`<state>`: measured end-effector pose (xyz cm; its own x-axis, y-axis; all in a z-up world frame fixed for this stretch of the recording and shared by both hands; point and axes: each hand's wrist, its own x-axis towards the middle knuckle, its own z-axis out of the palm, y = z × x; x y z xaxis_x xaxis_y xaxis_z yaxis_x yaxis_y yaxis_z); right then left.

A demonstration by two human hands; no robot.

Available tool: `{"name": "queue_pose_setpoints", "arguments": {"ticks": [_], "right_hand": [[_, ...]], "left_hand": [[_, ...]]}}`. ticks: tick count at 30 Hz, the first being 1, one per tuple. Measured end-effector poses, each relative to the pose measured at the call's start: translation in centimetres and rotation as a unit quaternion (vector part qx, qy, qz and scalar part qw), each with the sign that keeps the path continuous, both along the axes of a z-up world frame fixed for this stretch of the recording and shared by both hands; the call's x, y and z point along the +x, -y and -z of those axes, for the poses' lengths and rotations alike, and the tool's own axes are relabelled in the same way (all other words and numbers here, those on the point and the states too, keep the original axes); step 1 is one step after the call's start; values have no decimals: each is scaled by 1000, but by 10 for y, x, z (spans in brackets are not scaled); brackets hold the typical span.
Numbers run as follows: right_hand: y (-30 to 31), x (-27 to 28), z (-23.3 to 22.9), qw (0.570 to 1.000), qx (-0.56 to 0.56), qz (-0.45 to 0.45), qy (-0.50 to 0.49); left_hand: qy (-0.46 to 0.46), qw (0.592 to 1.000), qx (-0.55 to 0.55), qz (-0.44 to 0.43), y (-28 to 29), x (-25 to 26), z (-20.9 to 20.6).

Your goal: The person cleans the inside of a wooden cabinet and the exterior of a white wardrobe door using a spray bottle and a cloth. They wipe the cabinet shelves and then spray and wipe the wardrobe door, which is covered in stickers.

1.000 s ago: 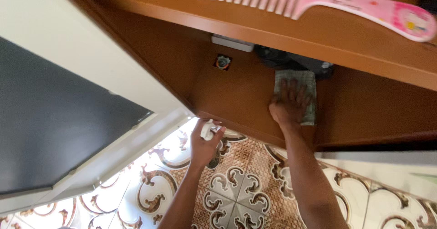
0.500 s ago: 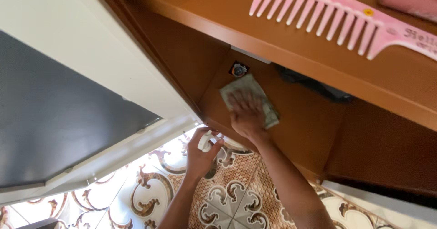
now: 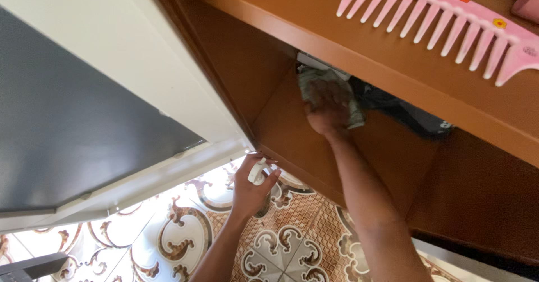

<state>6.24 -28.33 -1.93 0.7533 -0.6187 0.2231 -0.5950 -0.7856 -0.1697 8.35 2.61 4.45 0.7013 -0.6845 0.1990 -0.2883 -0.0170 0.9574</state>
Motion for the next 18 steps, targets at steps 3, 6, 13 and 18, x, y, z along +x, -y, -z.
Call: {"name": "queue_pose_setpoints", "arguments": {"ticks": [3,6,13,18], "right_hand": [[1,-19,-9,996,63,43,-36],[-7,-39,-13,997,39,70,-21],[-71,-77,-11,990,60,125,-11],[-130,-57,-23,991,97,62,-73]], "left_hand": [[-61,998,1,-2,-6,-1,-5],[-88,996,6,0,-14,0,-9],[-75,997,10,5,-24,3,-9],[-69,998,-5,12,-26,6,-11]]}}
